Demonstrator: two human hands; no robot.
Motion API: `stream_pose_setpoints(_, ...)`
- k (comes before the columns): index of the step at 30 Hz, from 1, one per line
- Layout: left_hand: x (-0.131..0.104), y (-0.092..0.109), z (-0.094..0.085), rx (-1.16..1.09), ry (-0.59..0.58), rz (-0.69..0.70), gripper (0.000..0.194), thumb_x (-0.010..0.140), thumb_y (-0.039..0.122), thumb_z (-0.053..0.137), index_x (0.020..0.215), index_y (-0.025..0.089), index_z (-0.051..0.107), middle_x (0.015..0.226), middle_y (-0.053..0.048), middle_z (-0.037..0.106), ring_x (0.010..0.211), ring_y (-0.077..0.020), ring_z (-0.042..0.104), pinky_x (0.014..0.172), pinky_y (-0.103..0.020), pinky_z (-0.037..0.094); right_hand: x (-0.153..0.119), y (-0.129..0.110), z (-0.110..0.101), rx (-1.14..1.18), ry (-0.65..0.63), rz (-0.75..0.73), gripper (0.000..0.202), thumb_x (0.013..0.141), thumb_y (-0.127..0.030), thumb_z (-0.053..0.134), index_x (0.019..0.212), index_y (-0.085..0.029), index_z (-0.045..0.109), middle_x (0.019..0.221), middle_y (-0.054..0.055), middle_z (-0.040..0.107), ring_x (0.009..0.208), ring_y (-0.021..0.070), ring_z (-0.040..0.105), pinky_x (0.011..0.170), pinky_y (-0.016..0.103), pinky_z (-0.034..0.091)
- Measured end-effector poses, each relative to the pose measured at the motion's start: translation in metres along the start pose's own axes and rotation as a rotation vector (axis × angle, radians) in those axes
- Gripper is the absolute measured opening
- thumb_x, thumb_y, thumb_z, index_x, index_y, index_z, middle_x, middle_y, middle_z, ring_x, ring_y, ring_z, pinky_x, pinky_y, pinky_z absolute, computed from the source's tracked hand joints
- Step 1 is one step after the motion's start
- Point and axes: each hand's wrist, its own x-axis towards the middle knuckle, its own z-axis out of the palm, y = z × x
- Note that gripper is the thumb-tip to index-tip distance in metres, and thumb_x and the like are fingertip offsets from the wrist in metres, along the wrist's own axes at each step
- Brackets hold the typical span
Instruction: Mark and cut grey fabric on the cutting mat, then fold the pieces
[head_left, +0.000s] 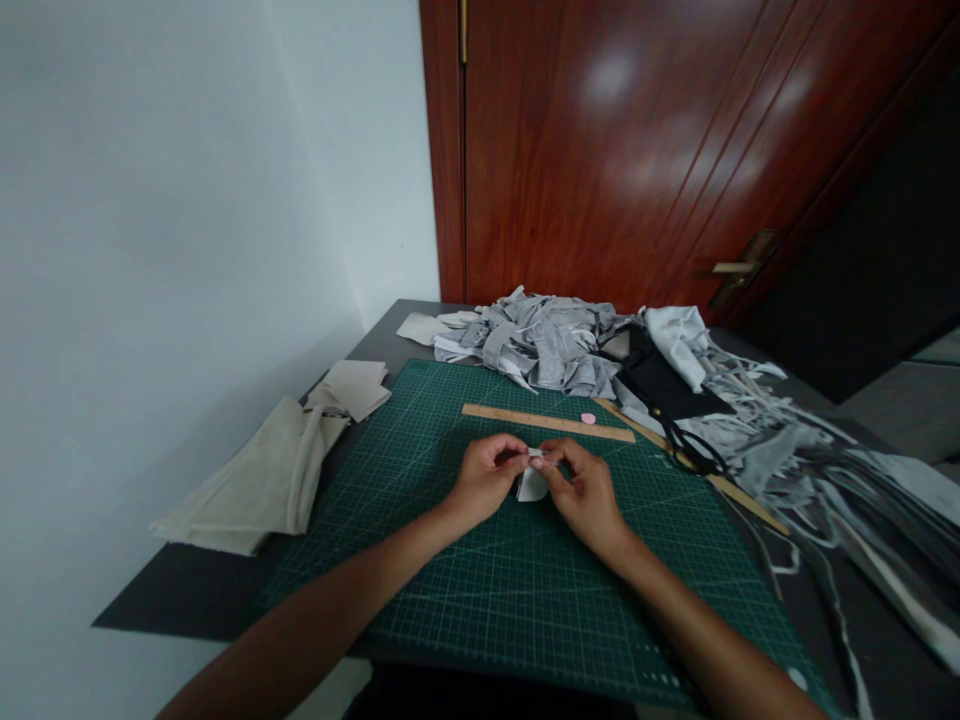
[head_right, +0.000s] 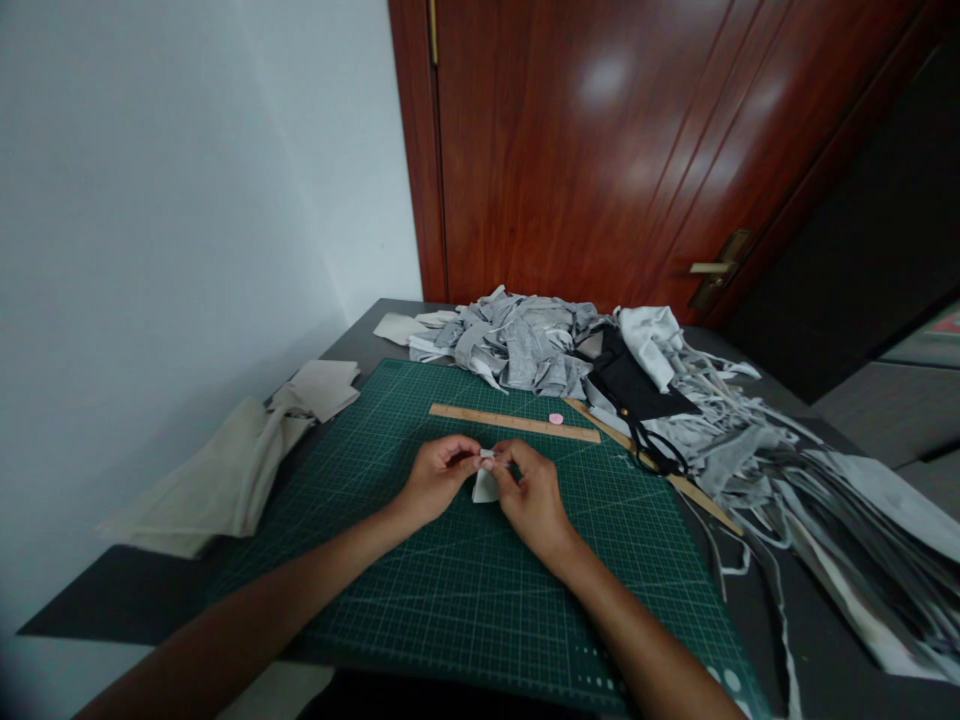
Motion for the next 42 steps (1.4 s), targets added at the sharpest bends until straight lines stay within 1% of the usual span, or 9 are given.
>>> stream_pose_setpoints(3,-0.002,0.001,0.002,0.041,0.04,0.011,0.008,0.076,0.024,0.069,0.077,0.017,0.069,0.074,-0.001,0.069,0.068,-0.0144,0.062,0.064,-0.025,0.048,-0.001,0.002,0.003,0.028,-0.005,0.024,0.016,0.091,-0.035,0.066,0.08,-0.024,0.064,0.09,0.005,0.074,0.083,0.022,0.069,0.075,0.034,0.053)
stream_pose_setpoints(5,-0.003,0.001,0.002,0.046,0.059,0.008,0.009,0.077,0.025,0.068,0.077,0.017,0.068,0.073,-0.001,0.069,0.068,-0.0144,0.062,0.064,-0.025,0.048,0.0,0.004,0.006,0.092,0.027,0.074,0.015,0.086,-0.037,0.072,0.09,-0.024,0.065,0.088,0.004,0.073,0.081,0.0219,0.069,0.074,0.035,0.055)
stream_pose_setpoints(8,-0.002,0.001,0.001,-0.004,0.08,-0.008,0.013,0.076,0.029,0.07,0.078,0.017,0.067,0.074,-0.001,0.068,0.069,-0.0148,0.062,0.066,-0.026,0.049,0.0,0.005,0.01,0.254,0.087,0.158,0.042,0.077,-0.043,0.081,0.109,-0.025,0.061,0.089,0.003,0.072,0.079,0.0223,0.07,0.071,0.034,0.057)
stream_pose_setpoints(10,-0.001,0.002,0.001,-0.041,0.077,-0.016,0.017,0.075,0.032,0.072,0.079,0.017,0.067,0.075,-0.002,0.068,0.069,-0.0151,0.062,0.066,-0.026,0.049,0.001,0.005,0.01,0.328,0.057,0.203,0.04,0.076,-0.047,0.08,0.105,-0.024,0.063,0.087,0.003,0.073,0.075,0.0218,0.069,0.065,0.033,0.057)
stream_pose_setpoints(13,-0.002,0.004,0.001,-0.074,0.043,-0.017,0.02,0.076,0.034,0.073,0.081,0.016,0.068,0.075,-0.002,0.068,0.069,-0.015,0.061,0.066,-0.027,0.048,0.002,0.003,0.009,0.38,0.015,0.248,0.029,0.08,-0.049,0.076,0.088,-0.022,0.068,0.077,0.002,0.071,0.067,0.0193,0.065,0.058,0.03,0.053)
stream_pose_setpoints(20,-0.005,0.004,0.005,-0.085,0.03,-0.019,0.02,0.077,0.034,0.071,0.078,0.016,0.063,0.071,0.0,0.062,0.065,-0.0128,0.055,0.064,-0.025,0.044,0.0,0.003,0.012,0.426,0.121,0.271,0.029,0.083,-0.05,0.073,0.078,-0.022,0.068,0.069,0.0,0.067,0.061,0.017,0.058,0.055,0.028,0.048)
stream_pose_setpoints(29,-0.009,0.003,0.006,-0.076,-0.005,-0.061,0.026,0.079,0.04,0.072,0.081,0.016,0.063,0.073,0.0,0.06,0.067,-0.0125,0.053,0.063,-0.025,0.043,-0.001,0.005,0.011,0.332,0.115,0.275,0.033,0.081,-0.052,0.074,0.075,-0.02,0.066,0.064,0.0,0.064,0.054,0.0144,0.052,0.049,0.025,0.04)
stream_pose_setpoints(36,-0.008,0.002,0.006,-0.067,-0.079,-0.053,0.043,0.076,0.054,0.076,0.075,0.018,0.053,0.067,0.005,0.049,0.062,-0.0106,0.044,0.057,-0.023,0.036,-0.001,0.007,0.013,0.445,0.09,0.328,0.031,0.078,-0.048,0.078,0.074,-0.019,0.068,0.065,-0.001,0.064,0.056,0.0126,0.05,0.051,0.024,0.039)
stream_pose_setpoints(42,-0.004,-0.004,0.002,-0.118,-0.086,-0.017,0.042,0.077,0.051,0.075,0.072,0.019,0.049,0.069,0.004,0.051,0.064,-0.0116,0.047,0.061,-0.024,0.039,0.002,0.006,0.013,0.518,0.037,0.399,0.032,0.083,-0.05,0.073,0.074,-0.019,0.069,0.065,-0.001,0.063,0.057,0.0124,0.049,0.052,0.024,0.04)
